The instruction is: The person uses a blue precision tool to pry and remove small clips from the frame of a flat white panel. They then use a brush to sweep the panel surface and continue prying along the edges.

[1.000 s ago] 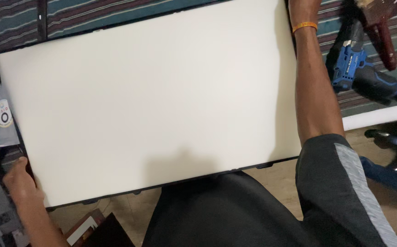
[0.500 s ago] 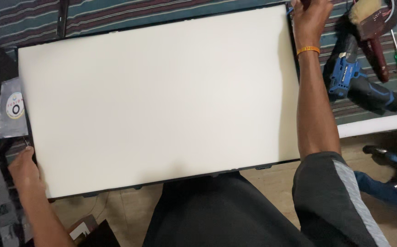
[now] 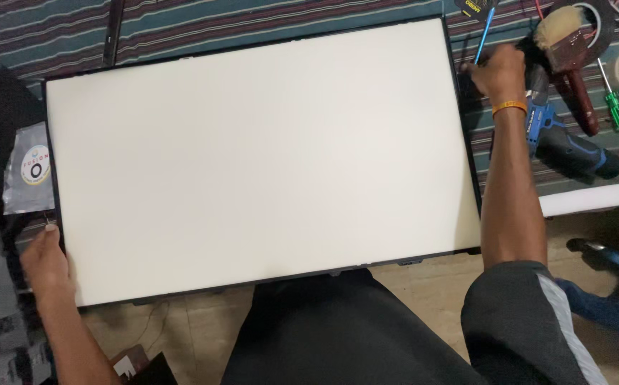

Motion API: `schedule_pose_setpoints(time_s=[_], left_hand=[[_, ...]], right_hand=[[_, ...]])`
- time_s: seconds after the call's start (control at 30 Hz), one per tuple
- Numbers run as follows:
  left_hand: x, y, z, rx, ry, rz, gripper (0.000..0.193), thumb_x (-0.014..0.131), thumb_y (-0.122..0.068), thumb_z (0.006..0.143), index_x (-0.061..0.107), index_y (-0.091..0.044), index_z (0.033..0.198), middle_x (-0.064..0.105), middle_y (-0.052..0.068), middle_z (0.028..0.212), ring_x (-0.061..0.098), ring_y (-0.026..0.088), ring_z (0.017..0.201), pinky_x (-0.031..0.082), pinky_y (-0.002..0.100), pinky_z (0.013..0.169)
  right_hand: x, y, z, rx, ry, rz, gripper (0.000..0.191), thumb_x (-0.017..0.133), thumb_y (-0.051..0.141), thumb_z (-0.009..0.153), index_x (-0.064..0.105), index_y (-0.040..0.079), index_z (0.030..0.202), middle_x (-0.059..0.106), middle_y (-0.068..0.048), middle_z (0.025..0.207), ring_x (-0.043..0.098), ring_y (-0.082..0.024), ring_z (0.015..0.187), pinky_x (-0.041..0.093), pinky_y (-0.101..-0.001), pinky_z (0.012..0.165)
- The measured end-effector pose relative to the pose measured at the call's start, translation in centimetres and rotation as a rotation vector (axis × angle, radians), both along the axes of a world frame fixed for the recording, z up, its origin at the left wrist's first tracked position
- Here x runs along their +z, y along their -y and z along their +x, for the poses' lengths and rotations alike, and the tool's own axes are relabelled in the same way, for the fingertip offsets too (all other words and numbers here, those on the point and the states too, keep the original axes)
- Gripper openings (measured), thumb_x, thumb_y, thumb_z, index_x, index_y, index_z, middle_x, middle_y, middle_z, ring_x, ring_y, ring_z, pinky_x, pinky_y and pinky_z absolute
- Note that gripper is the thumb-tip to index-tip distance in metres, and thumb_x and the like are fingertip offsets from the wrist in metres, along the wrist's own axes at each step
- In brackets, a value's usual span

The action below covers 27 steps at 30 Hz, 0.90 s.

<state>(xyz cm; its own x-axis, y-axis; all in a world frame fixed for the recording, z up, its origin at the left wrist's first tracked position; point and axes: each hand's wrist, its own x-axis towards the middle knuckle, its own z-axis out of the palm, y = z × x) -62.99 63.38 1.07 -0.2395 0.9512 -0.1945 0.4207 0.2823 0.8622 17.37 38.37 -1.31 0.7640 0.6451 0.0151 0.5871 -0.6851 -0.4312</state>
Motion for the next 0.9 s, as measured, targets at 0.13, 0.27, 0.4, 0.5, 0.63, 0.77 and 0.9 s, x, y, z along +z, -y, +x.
schedule_pose_setpoints(time_s=[0.13,0.27,0.4,0.5,0.63,0.77,0.9], left_hand=[[0.9,1.0,-0.9,0.099,-0.024,-0.025,0.021,0.064,-0.024,0.114,0.07,-0.005,0.115,0.065,0.001,0.099,0.057,0.008,0.082,0.045,0.026,0.068],[1.3,2.6,-2.9,0.038,-0.092,0.089,0.025,0.056,-0.022,0.12,0.07,-0.001,0.115,0.07,0.008,0.104,0.062,0.013,0.083,0.05,0.026,0.068],[1.4,5.3,-4.3,0.046,-0.136,0.194,0.026,0.047,-0.015,0.118,0.067,0.002,0.117,0.071,0.011,0.103,0.069,0.017,0.086,0.055,0.027,0.068],[1.9,7.4,-5.8,0.112,-0.002,0.215,0.027,0.045,-0.016,0.121,0.065,0.003,0.117,0.071,0.012,0.105,0.071,0.018,0.089,0.06,0.029,0.073],[2.0,10.3,-8.2,0.188,0.002,0.246,0.028,0.048,-0.021,0.121,0.065,0.001,0.118,0.073,0.014,0.105,0.074,0.02,0.089,0.062,0.032,0.075],[2.1,13.4,-10.4,0.304,0.104,0.239,0.028,0.053,-0.024,0.12,0.065,0.001,0.118,0.072,0.014,0.108,0.072,0.02,0.09,0.062,0.033,0.076],[2.1,15.1,-11.3,0.446,0.175,0.147,0.03,0.051,-0.029,0.116,0.066,-0.003,0.116,0.073,0.011,0.105,0.073,0.019,0.086,0.063,0.033,0.075]], right_hand=[[-1.8,-0.2,-0.9,0.02,0.088,0.153,0.021,0.082,0.019,0.097,0.08,-0.001,0.101,0.074,-0.026,0.093,0.072,-0.04,0.081,0.056,-0.0459,0.072],[-2.8,-1.5,-1.8,-0.021,-0.104,0.375,0.023,0.082,0.022,0.103,0.079,-0.001,0.102,0.076,-0.015,0.089,0.072,-0.023,0.08,0.054,-0.035,0.073],[-3.5,-2.7,-2.7,-0.096,-0.311,0.414,0.021,0.084,0.021,0.095,0.079,0.001,0.098,0.073,-0.002,0.082,0.062,-0.009,0.072,0.05,-0.0278,0.064],[-3.9,-2.9,-2.8,-0.096,-0.264,0.385,0.017,0.083,0.019,0.095,0.08,0.002,0.098,0.071,0.0,0.079,0.061,-0.01,0.067,0.049,-0.0283,0.062],[-4.5,-2.8,-2.1,-0.013,-0.3,0.461,0.015,0.082,0.013,0.093,0.079,-0.001,0.1,0.07,0.002,0.083,0.06,-0.007,0.073,0.047,-0.0247,0.063],[-5.0,-2.5,-2.0,0.079,-0.314,0.467,0.02,0.072,0.013,0.1,0.078,-0.006,0.102,0.063,0.0,0.089,0.052,-0.008,0.079,0.042,-0.0284,0.067],[-4.6,-2.5,-2.8,0.149,-0.172,0.484,0.02,0.07,0.01,0.098,0.078,-0.007,0.106,0.073,-0.006,0.097,0.064,-0.009,0.083,0.053,-0.0287,0.074]])
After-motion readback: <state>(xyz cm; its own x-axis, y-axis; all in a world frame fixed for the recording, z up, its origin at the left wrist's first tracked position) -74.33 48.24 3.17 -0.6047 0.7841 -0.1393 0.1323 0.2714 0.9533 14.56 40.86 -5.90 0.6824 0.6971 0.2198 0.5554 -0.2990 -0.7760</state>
